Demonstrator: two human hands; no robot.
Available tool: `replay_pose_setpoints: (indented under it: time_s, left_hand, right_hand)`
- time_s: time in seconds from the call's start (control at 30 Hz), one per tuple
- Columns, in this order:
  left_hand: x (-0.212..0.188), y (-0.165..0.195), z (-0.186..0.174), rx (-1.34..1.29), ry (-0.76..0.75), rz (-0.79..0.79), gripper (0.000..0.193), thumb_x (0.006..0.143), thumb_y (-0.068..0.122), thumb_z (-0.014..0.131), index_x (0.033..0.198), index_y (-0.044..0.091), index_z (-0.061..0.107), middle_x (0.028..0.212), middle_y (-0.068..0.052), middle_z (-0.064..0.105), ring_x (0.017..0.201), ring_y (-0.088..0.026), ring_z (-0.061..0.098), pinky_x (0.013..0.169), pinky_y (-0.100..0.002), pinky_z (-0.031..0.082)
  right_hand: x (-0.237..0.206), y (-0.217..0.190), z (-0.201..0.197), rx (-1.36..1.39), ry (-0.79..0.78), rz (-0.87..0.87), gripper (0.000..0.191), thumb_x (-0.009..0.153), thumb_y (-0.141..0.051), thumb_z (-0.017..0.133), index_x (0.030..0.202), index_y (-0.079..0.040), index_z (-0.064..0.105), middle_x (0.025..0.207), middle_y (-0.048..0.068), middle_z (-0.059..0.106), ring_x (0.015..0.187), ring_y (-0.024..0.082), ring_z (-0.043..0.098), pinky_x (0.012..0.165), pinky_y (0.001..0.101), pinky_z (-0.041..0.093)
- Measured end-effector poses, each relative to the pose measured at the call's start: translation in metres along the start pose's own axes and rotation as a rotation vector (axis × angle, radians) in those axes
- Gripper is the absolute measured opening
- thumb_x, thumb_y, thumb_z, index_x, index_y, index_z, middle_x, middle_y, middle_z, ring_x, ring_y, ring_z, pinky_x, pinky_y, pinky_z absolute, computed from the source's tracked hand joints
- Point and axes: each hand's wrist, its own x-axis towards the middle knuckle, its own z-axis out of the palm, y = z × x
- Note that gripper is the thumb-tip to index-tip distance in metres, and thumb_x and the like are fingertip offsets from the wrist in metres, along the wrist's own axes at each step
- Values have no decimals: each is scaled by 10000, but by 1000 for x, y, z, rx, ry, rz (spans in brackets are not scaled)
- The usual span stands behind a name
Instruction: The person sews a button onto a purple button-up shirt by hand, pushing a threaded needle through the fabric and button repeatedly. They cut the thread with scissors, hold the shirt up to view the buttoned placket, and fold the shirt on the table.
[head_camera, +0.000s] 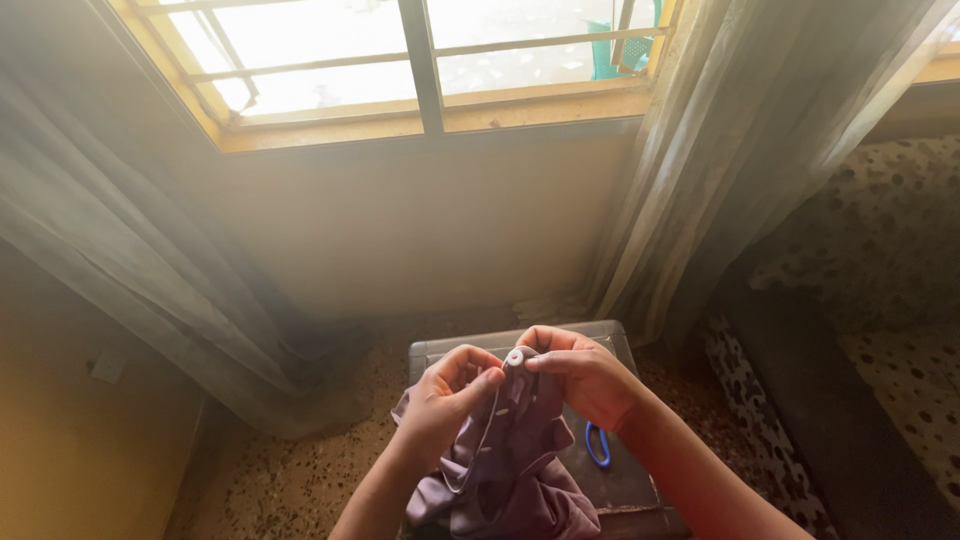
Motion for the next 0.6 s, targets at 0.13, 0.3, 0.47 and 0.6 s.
replay_pose_setpoints:
  time_s: [0.13, 0.3, 0.47, 0.6]
  left_hand:
    - [5, -1, 6, -167, -34, -39, 90, 925, 78, 698, 966, 63, 619, 892, 17, 662, 785, -57, 613, 698, -211, 513]
    - [3, 11, 6, 326, 53, 322, 114, 936, 53, 736, 992, 56, 636, 934, -31, 628, 874, -79, 592, 771, -209, 493]
    - [0, 20, 9, 277, 79, 66, 97, 949, 117, 658, 1015, 62, 614, 879, 17, 641, 721, -40, 539, 584, -209, 451]
    - [-2, 20, 16, 62, -15, 72, 132, 980, 176, 632, 1084, 97, 613, 873, 26, 598, 767, -20, 549, 648, -180, 478]
  right_hand:
    - [1, 1, -2, 32, 39, 23, 162, 892, -75, 639, 1035, 1, 634, 954, 82, 715, 872, 152, 706, 780, 308, 569]
    - [-1, 1, -6, -44, 18, -35, 123, 940, -123, 714, 991, -32, 648, 924, 50, 706, 828, 110, 665, 722, 277, 532]
    - [1, 2, -2, -264, 42, -217, 113, 968, -145, 711, 974, -46, 658, 916, 2, 685, 869, 62, 640, 773, 230, 512]
    - [2, 2, 5, -331, 117, -217, 120, 975, -171, 680, 981, -52, 665, 877, -12, 678, 812, 59, 611, 723, 238, 494]
